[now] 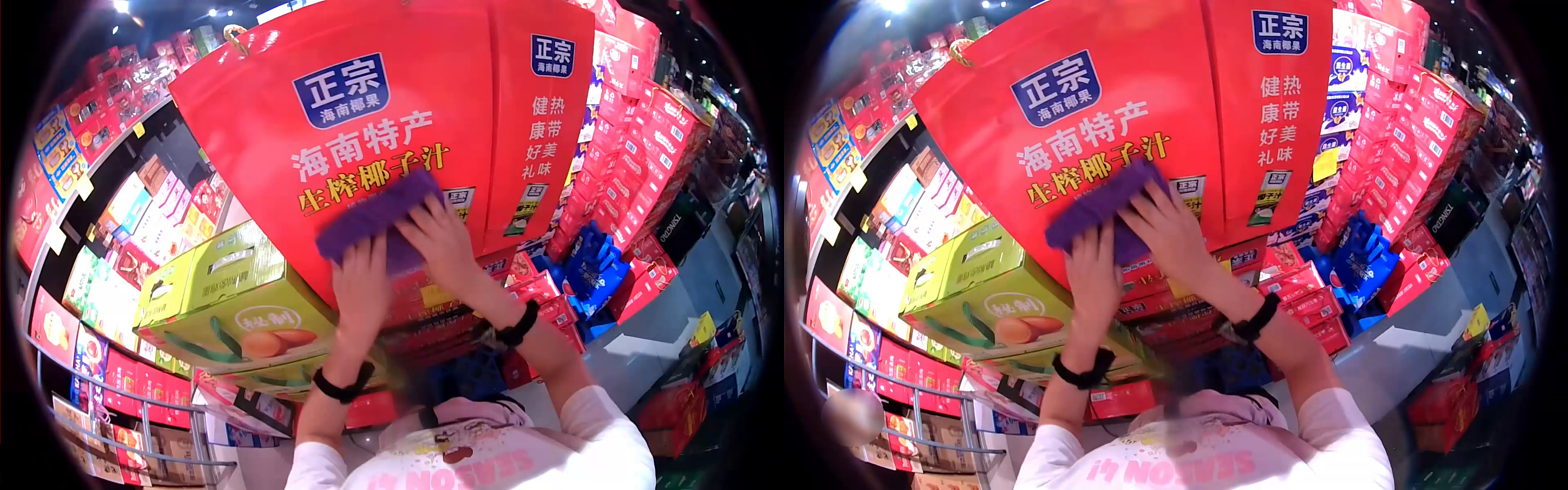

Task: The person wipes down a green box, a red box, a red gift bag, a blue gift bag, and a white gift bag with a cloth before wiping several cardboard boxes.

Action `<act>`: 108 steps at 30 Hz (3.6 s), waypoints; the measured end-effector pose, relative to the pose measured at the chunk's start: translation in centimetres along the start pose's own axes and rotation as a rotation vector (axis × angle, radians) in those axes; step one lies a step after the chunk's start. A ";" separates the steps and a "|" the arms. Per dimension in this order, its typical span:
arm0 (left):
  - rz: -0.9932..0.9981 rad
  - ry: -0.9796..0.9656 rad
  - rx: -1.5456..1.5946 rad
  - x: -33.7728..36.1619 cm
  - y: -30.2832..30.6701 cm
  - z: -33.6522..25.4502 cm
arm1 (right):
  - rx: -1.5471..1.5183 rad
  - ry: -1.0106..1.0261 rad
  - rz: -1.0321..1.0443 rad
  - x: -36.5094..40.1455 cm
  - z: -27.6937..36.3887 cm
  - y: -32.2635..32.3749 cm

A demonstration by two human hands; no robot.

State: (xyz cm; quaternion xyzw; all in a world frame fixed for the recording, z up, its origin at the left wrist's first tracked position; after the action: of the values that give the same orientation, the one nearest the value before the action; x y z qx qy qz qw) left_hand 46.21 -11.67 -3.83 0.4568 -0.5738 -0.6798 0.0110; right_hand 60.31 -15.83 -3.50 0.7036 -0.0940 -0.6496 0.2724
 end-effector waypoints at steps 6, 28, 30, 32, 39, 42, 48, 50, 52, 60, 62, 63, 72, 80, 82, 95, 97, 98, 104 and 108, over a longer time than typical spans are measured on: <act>-0.406 -0.154 -0.055 -5.7 3.2 -3.1 | 0.065 0.014 -0.107 -4.8 -1.6 5.2; -0.189 -0.171 -0.063 -4.2 -6.7 -11.6 | -0.032 -0.091 0.018 7.1 -10.7 6.3; -0.176 -0.168 -0.052 -1.9 -8.4 -11.3 | -0.076 -0.124 0.126 10.3 -10.7 4.6; -0.138 -0.176 -0.038 0.0 -9.8 -10.8 | -0.081 -0.086 0.117 11.9 -9.8 3.8; -0.081 -0.006 -0.104 -2.1 -2.9 -7.8 | -0.004 0.027 0.176 3.1 -6.4 5.2; -0.348 -0.028 -0.087 -4.1 0.8 -6.4 | 0.046 0.108 0.029 -1.7 -4.5 6.3; -0.184 0.033 -0.069 -1.7 -2.1 -4.2 | -0.071 0.069 0.068 1.5 -3.8 1.9; -0.040 0.030 -0.067 1.7 -5.6 -3.5 | -0.120 0.061 0.113 5.8 -4.1 -0.4; -0.082 -0.005 -0.045 3.8 -6.4 -4.2 | -0.213 0.095 0.134 8.5 -4.2 -1.5; -0.259 0.002 -0.075 -2.3 1.7 -3.4 | -0.129 0.194 -0.189 -2.1 -4.0 3.3; -0.437 -0.058 -0.089 -3.8 3.5 -3.0 | -0.054 0.228 -0.253 -3.8 -3.2 3.8; -0.439 -0.061 -0.090 -3.8 3.4 -2.7 | -0.023 0.215 -0.203 -4.1 -2.8 3.7; -0.137 0.091 -0.072 7.2 -8.7 1.0 | -0.219 0.270 0.097 8.3 -1.7 -4.9; -0.176 0.268 -0.031 7.2 -7.3 1.0 | -0.222 0.232 0.220 5.8 -0.7 -4.4; -0.221 0.231 0.003 5.8 -6.2 0.8 | -0.197 0.224 0.131 3.8 -0.4 -3.0; -0.030 -0.107 0.241 4.2 -12.9 -7.0 | -0.093 -0.161 0.206 15.0 -6.3 0.9; -0.076 -0.163 0.244 3.2 -12.7 -8.5 | -0.112 -0.191 0.178 15.3 -7.3 1.9; -0.070 -0.177 0.252 2.9 -12.5 -9.0 | -0.070 -0.195 0.151 15.2 -7.8 2.4; -0.006 -0.164 0.164 3.9 -11.8 -7.3 | -0.081 -0.218 0.196 15.1 -6.5 1.9; -0.049 -0.047 0.057 6.9 -10.3 -4.0 | -0.187 -0.164 0.304 13.7 -2.9 -0.9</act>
State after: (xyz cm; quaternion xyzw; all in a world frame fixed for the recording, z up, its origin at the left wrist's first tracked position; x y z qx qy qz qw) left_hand 49.92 -14.99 -15.85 0.4546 -0.5817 -0.6737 -0.0325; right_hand 64.81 -20.99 -15.73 0.5978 -0.1602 -0.6620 0.4229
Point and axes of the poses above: each hand's wrist, its own x-axis away from the middle knuckle, its own y-axis out of the back of the hand, z = x × y, the point moved 2 cm from there along -x, towards the middle knuckle, and after that the axes turned 1 degree about y, right-handed, at the moved point
